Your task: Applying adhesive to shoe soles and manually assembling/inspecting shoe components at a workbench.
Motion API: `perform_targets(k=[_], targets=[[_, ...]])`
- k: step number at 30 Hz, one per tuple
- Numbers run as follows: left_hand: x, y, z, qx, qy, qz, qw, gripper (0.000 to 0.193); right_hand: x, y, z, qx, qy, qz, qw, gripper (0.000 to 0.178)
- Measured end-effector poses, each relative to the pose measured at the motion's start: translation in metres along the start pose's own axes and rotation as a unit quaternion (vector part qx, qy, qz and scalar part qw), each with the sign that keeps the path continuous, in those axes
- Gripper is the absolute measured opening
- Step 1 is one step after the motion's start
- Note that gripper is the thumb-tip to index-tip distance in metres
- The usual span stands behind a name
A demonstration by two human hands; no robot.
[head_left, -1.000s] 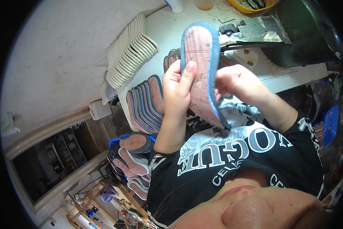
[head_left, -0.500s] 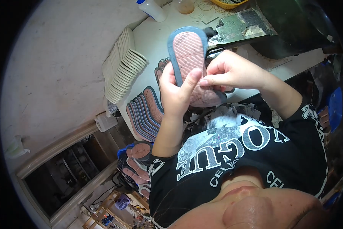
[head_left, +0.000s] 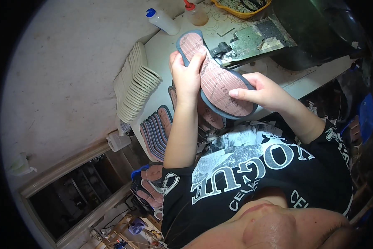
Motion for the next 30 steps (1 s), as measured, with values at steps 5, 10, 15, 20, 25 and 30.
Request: perform_targets(k=[5,10,15,20,25,30], targets=[[0.012,-0.005,-0.005,0.082,-0.015,-0.005,0.996,0.034,-0.01,0.014,0.017,-0.034,-0.051,-0.007,0.998,0.037],[0.017,-0.01,-0.003,0.059,0.015,-0.02,0.998,0.034,-0.02,-0.004,0.026,0.075,-0.098,0.02,0.992,0.032],[0.031,-0.006,-0.012,0.044,0.103,-0.077,0.991,0.038,-0.008,-0.014,0.019,0.134,-0.056,0.062,0.987,0.027],[0.049,-0.014,0.033,0.267,-0.149,-0.154,0.94,0.094,0.005,-0.014,0.017,0.134,-0.034,0.082,0.987,0.027],[0.023,-0.052,0.047,0.328,-0.121,-0.531,0.772,0.051,0.017,-0.019,0.002,0.136,-0.021,0.082,0.987,0.029],[0.031,-0.043,0.042,0.377,-0.067,-0.519,0.764,0.046,0.012,-0.024,-0.004,0.171,-0.024,0.103,0.98,0.033]])
Point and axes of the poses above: each hand's wrist, its own x-axis towards the middle knuckle, its own y-axis out of the back of the hand, z = x × y, the point moved 8 cm from there along x, towards the middle knuckle, and after that the axes turned 2 degrees about -x, right-handed, at the moved point
